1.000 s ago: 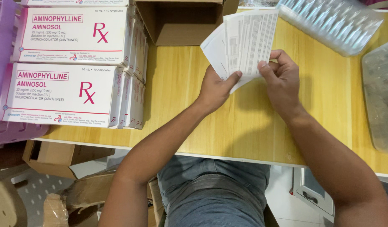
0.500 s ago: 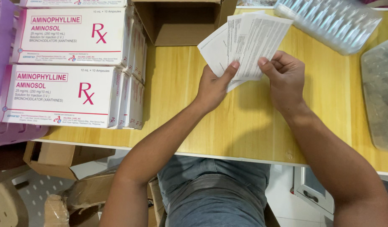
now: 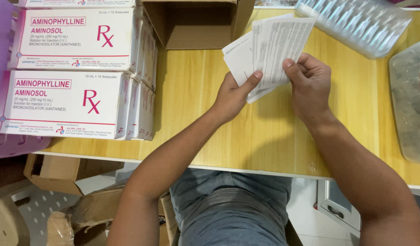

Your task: The person stacks multiple white boxes labeled Aminophylline Aminosol on a yellow table, arranging them into neat piles. The person then opens a cardboard box, removes several folded papers, and briefly flips through them before placing them back into the box.

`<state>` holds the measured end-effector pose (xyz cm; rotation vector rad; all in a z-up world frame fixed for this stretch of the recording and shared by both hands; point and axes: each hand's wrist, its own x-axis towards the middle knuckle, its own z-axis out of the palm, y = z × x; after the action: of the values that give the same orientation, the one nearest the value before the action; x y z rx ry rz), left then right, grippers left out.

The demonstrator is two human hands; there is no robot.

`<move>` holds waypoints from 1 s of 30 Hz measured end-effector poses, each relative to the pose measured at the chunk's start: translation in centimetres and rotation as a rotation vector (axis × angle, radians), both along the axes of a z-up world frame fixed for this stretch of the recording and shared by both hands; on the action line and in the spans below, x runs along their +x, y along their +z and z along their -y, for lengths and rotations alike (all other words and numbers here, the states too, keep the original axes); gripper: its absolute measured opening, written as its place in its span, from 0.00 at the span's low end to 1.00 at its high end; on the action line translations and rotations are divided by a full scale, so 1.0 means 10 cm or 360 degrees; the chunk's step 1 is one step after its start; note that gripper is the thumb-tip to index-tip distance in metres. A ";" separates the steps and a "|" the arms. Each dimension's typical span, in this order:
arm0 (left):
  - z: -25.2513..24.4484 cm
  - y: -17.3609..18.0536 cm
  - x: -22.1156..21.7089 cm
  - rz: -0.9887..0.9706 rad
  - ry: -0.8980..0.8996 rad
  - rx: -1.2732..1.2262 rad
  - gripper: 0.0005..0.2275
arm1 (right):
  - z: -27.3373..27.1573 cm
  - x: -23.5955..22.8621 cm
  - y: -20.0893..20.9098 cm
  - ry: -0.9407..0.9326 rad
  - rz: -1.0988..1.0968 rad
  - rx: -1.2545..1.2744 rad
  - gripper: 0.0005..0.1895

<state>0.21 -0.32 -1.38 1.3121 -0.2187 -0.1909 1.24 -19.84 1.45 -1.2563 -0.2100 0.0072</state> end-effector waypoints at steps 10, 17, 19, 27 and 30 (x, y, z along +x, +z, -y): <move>-0.02 -0.20 0.09 -0.0324 -0.0137 -0.0814 0.24 | 0.05 0.02 -0.01 -0.0104 0.0029 -0.0166 0.05; -0.02 -0.08 0.04 -0.0037 0.0145 -0.0230 0.29 | -0.01 -0.03 0.06 -0.0041 0.0062 -0.0495 0.06; -0.03 -0.04 0.04 -0.0030 0.0186 -0.0187 0.30 | -0.02 -0.03 0.08 -0.0011 0.0062 -0.0507 0.06; 0.01 0.03 0.00 0.0091 0.0126 0.0040 0.27 | -0.01 -0.05 0.12 -0.0120 0.0109 -0.0386 0.06; 0.04 0.00 -0.02 0.0145 0.0101 -0.0006 0.26 | 0.00 -0.04 0.12 -0.0100 0.0101 -0.0327 0.06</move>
<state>0.05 -0.67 -1.36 1.3233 -0.2540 -0.0772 0.82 -19.81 2.61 -1.4687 -0.2292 -0.0669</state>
